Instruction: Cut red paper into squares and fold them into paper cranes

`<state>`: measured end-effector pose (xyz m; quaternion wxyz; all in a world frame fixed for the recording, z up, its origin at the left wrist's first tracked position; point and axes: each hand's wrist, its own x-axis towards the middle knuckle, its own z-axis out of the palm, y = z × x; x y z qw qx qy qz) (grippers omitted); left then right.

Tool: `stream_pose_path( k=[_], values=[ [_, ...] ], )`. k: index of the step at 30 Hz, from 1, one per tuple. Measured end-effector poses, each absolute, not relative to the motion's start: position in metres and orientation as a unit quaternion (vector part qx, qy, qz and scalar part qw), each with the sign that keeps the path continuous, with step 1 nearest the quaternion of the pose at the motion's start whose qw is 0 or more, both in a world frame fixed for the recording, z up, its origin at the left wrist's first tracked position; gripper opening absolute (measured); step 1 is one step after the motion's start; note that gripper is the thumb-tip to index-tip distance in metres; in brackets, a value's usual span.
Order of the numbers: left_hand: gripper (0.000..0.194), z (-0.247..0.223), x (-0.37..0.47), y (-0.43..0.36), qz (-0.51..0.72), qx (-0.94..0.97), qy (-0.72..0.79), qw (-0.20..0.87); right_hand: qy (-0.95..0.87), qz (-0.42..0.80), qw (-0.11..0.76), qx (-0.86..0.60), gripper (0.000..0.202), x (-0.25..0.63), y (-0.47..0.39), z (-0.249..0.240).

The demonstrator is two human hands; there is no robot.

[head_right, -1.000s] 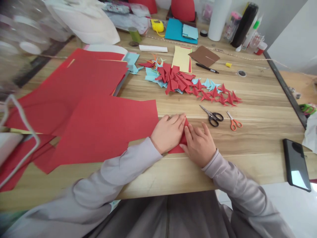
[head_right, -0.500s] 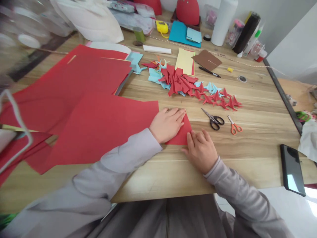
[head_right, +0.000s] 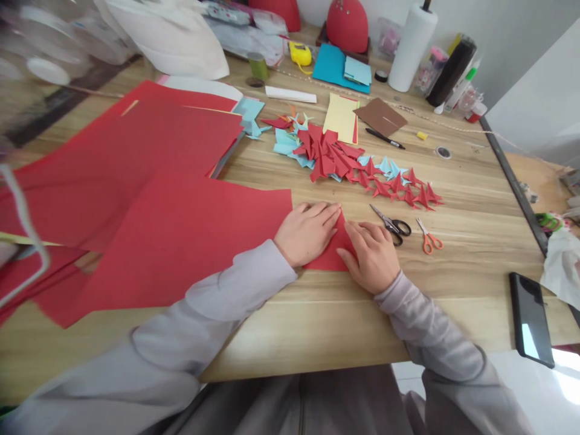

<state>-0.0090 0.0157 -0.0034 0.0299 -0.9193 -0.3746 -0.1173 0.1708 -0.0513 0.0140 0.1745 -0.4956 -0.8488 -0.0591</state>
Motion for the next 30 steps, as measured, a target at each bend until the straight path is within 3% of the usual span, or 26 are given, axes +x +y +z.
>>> stream_pose_path(
  k=[21, 30],
  values=[
    [0.029, -0.001, -0.006, 0.010, -0.090, -0.934, -0.345, 0.019, -0.856, -0.010, 0.075, -0.511, 0.074, 0.162, -0.021, 0.004],
    [0.018, 0.001, -0.006, 0.011, -0.090, -0.935, -0.342, 0.000, -0.854, -0.006, 0.058, -0.517, 0.076, 0.155, 0.006, 0.010]
  ],
)
